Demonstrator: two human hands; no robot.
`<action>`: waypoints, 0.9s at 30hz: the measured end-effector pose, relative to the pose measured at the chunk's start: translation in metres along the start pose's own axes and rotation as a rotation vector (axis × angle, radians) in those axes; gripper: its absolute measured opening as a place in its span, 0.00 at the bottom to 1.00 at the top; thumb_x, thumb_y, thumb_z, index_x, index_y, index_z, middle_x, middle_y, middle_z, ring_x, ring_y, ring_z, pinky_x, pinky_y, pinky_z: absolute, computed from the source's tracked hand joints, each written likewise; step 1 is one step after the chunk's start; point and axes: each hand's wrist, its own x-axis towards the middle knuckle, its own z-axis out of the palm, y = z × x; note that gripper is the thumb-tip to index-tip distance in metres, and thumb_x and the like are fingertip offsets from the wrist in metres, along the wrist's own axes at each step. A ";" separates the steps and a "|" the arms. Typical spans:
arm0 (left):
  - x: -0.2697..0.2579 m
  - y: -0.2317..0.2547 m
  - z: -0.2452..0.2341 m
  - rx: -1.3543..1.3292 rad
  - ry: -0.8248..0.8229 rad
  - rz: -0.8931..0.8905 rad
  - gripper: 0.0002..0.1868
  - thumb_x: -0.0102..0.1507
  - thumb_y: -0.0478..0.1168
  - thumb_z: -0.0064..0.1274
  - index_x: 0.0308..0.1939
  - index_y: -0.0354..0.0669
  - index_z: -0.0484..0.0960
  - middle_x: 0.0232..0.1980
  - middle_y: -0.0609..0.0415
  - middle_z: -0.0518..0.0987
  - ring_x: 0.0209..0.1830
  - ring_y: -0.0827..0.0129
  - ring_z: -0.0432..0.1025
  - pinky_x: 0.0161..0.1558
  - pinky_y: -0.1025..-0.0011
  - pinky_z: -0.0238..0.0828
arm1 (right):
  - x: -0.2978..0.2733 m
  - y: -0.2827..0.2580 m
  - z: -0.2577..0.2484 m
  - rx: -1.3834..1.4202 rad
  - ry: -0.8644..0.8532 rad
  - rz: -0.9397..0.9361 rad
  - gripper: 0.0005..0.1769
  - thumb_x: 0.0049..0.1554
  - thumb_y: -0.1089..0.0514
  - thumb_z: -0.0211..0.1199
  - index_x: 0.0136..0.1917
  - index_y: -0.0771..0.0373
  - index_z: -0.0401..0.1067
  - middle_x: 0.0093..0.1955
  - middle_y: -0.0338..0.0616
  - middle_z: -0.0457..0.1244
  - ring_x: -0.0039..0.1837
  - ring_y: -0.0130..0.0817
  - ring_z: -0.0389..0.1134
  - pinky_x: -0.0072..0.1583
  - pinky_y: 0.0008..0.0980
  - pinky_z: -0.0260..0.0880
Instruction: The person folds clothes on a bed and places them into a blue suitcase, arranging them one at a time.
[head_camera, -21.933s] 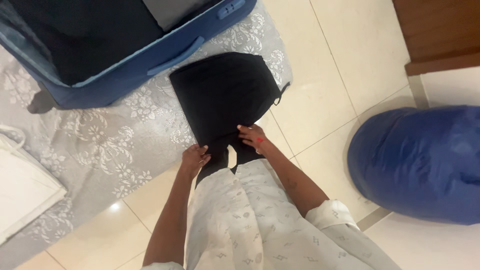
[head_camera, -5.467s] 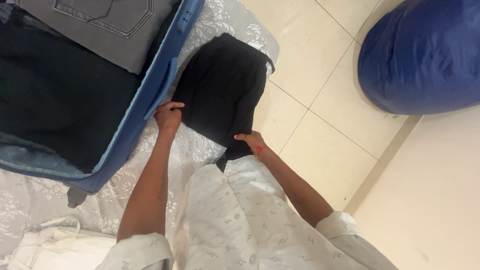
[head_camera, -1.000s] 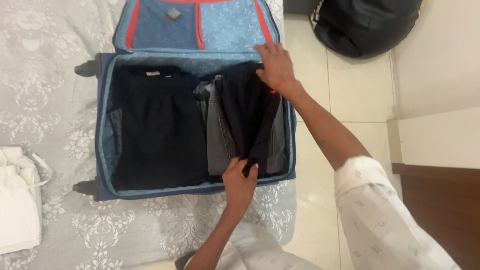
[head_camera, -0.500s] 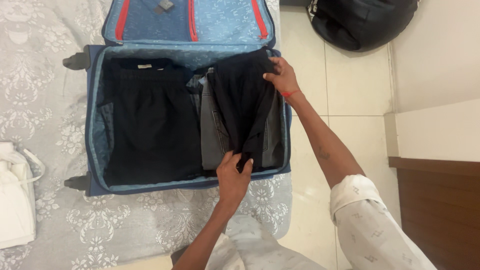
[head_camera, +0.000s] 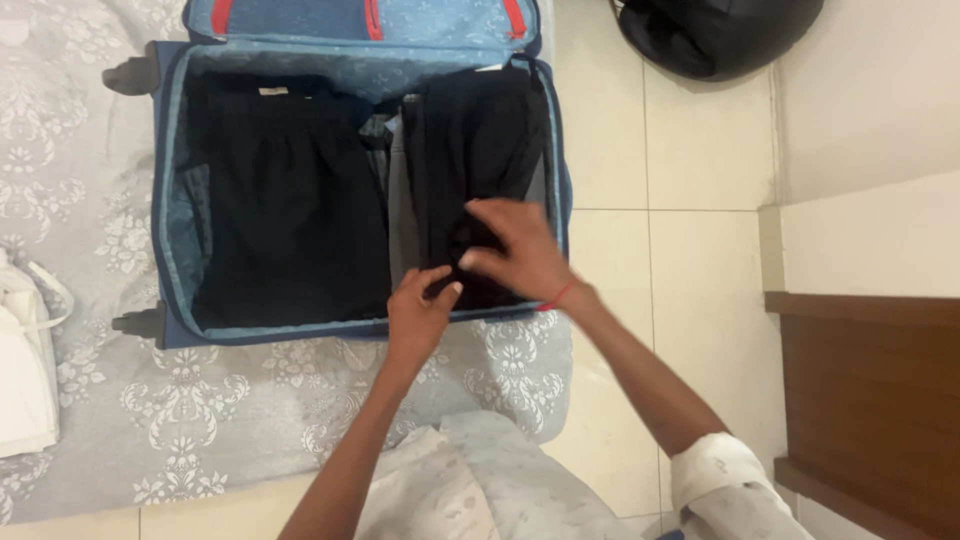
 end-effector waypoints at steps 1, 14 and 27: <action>0.000 -0.003 0.001 0.015 -0.006 0.013 0.17 0.61 0.36 0.61 0.54 0.39 0.86 0.42 0.52 0.78 0.33 0.70 0.73 0.38 0.71 0.72 | -0.002 -0.017 0.004 -0.062 -0.047 -0.028 0.40 0.49 0.49 0.74 0.71 0.64 0.67 0.66 0.54 0.63 0.64 0.55 0.61 0.65 0.49 0.60; 0.020 -0.029 -0.039 0.085 0.152 -0.124 0.10 0.60 0.35 0.60 0.46 0.41 0.89 0.32 0.51 0.83 0.29 0.70 0.76 0.36 0.70 0.72 | -0.111 0.039 0.041 0.135 0.515 0.733 0.18 0.55 0.57 0.70 0.56 0.65 0.70 0.54 0.50 0.65 0.52 0.42 0.70 0.54 0.38 0.71; 0.043 -0.084 -0.045 0.249 0.161 -0.122 0.05 0.58 0.32 0.61 0.37 0.38 0.83 0.35 0.46 0.85 0.35 0.59 0.80 0.43 0.63 0.76 | -0.125 0.044 0.033 0.023 0.312 0.949 0.17 0.58 0.48 0.67 0.55 0.61 0.79 0.47 0.51 0.71 0.48 0.42 0.72 0.52 0.38 0.71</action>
